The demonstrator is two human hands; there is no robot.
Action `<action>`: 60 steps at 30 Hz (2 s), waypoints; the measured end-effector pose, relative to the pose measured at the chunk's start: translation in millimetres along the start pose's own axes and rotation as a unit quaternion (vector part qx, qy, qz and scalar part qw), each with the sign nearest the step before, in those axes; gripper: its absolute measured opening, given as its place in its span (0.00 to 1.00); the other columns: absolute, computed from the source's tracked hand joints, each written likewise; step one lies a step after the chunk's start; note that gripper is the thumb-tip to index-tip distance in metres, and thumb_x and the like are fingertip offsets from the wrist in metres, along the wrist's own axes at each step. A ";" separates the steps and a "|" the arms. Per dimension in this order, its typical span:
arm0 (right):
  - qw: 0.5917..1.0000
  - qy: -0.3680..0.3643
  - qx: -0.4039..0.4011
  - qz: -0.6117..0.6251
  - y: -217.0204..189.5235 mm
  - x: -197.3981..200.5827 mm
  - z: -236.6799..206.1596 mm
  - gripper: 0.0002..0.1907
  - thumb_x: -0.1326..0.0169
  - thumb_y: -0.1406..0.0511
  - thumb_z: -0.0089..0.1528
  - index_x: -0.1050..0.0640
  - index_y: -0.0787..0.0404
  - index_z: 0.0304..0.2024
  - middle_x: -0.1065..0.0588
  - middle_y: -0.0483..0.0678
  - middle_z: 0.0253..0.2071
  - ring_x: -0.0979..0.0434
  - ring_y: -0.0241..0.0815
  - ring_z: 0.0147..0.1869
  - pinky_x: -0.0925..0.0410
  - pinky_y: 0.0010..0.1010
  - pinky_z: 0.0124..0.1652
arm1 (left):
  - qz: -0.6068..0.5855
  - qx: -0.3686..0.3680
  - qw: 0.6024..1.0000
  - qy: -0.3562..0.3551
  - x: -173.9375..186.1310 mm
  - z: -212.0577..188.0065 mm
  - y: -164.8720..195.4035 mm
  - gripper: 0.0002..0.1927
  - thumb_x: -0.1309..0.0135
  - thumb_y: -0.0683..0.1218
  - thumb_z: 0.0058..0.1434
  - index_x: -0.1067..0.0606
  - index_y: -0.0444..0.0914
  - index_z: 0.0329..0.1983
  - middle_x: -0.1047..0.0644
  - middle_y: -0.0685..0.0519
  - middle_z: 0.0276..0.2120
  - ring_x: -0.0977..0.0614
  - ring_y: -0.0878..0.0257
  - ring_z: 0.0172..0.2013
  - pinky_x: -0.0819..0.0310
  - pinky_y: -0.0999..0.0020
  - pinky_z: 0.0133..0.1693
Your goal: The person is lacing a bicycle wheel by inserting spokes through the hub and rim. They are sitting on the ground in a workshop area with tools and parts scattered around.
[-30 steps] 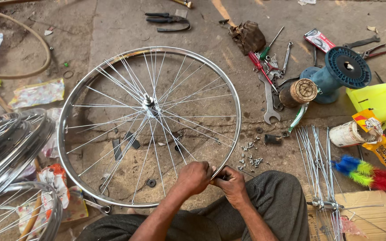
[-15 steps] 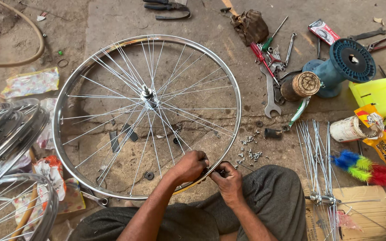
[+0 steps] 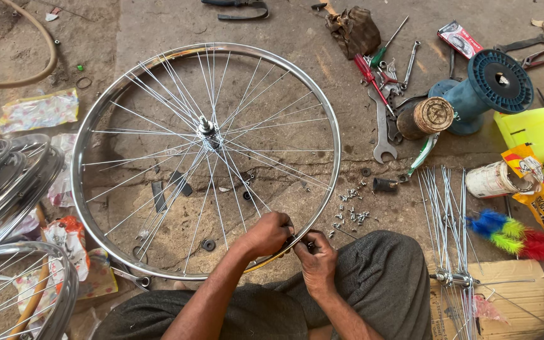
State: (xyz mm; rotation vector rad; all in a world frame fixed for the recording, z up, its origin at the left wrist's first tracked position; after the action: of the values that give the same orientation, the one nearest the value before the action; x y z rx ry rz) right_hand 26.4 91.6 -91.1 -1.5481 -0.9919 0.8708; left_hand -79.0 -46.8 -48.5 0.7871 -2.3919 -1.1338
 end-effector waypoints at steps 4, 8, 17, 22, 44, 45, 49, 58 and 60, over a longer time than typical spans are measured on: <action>1.000 -0.007 -0.006 0.021 0.6 -1.1 1.3 0.09 0.36 0.68 0.60 0.20 0.65 0.40 0.24 0.43 0.34 0.28 0.29 0.36 0.31 0.21 0.36 | -0.004 -0.002 1.000 0.004 -0.9 -0.5 1.9 0.13 0.56 0.44 0.72 0.25 0.30 0.40 0.22 0.46 0.29 0.21 0.61 0.25 0.21 0.60 0.29; 1.000 -0.007 -0.008 0.020 2.9 -0.8 2.4 0.09 0.36 0.68 0.59 0.21 0.65 0.40 0.25 0.41 0.34 0.27 0.28 0.36 0.31 0.21 0.37 | -0.001 -0.014 1.000 0.016 0.6 -2.1 4.1 0.14 0.56 0.45 0.72 0.25 0.29 0.40 0.21 0.44 0.29 0.20 0.60 0.23 0.21 0.59 0.28; 0.996 -0.033 -0.031 0.076 8.7 2.5 3.1 0.11 0.36 0.67 0.60 0.21 0.64 0.42 0.27 0.41 0.32 0.33 0.28 0.32 0.36 0.20 0.32 | 0.009 -0.011 1.000 0.019 -0.2 3.2 -0.8 0.15 0.56 0.45 0.72 0.24 0.29 0.40 0.21 0.44 0.28 0.19 0.60 0.23 0.21 0.60 0.28; 0.997 -0.049 -0.007 0.055 1.4 0.2 3.1 0.09 0.34 0.65 0.59 0.18 0.62 0.39 0.24 0.41 0.31 0.30 0.28 0.33 0.32 0.21 0.33 | 0.018 -0.016 1.000 0.017 -1.3 5.1 -2.8 0.14 0.56 0.45 0.72 0.24 0.30 0.39 0.21 0.45 0.28 0.19 0.60 0.24 0.21 0.60 0.29; 0.994 -0.100 -0.046 -0.004 -18.5 7.4 26.8 0.08 0.31 0.67 0.55 0.17 0.61 0.34 0.24 0.39 0.26 0.34 0.27 0.27 0.39 0.20 0.26 | 0.122 -0.025 0.992 0.021 -1.7 -9.3 11.4 0.14 0.57 0.49 0.71 0.25 0.37 0.49 0.21 0.48 0.37 0.21 0.60 0.37 0.22 0.60 0.44; 0.994 -0.097 -0.049 -0.005 -18.6 7.4 27.0 0.08 0.31 0.66 0.55 0.17 0.61 0.34 0.24 0.39 0.26 0.33 0.27 0.28 0.38 0.20 0.27 | 0.152 -0.021 0.988 0.028 -1.3 -9.5 11.8 0.14 0.58 0.48 0.71 0.25 0.37 0.49 0.21 0.48 0.38 0.21 0.60 0.37 0.22 0.60 0.44; 0.991 -0.092 -0.072 -0.062 -17.1 9.3 28.0 0.10 0.31 0.66 0.52 0.16 0.59 0.35 0.20 0.40 0.28 0.29 0.29 0.28 0.34 0.21 0.28 | 0.175 0.019 0.984 0.030 -1.0 -12.6 12.3 0.20 0.59 0.55 0.75 0.23 0.37 0.47 0.21 0.44 0.39 0.22 0.57 0.36 0.23 0.57 0.45; 0.985 -0.110 -0.110 -0.075 -9.4 12.6 29.9 0.10 0.33 0.68 0.52 0.17 0.60 0.37 0.16 0.44 0.33 0.18 0.34 0.36 0.22 0.29 0.40 | 0.211 0.019 0.977 0.029 -6.3 -5.5 5.7 0.23 0.61 0.59 0.75 0.23 0.37 0.46 0.21 0.45 0.38 0.23 0.57 0.35 0.22 0.56 0.45; 0.986 -0.116 -0.099 -0.062 -9.1 12.0 30.7 0.10 0.32 0.68 0.53 0.18 0.61 0.36 0.18 0.46 0.32 0.19 0.35 0.36 0.22 0.29 0.39 | 0.138 -0.033 0.990 0.015 -3.9 -2.5 4.8 0.18 0.57 0.55 0.71 0.25 0.38 0.50 0.21 0.49 0.38 0.21 0.59 0.37 0.23 0.57 0.44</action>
State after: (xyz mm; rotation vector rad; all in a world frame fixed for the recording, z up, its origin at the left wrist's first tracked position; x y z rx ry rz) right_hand 1.8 115.2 -88.1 -1.5539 -1.3649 0.8999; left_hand -76.2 -43.4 -43.5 0.4294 -2.3363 -1.0728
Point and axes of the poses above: each hand's wrist, its own z-axis towards the middle knuckle, its own x-axis out of the back of the hand, y = z × x, the point moved 4 cm from there along z, towards the middle knuckle
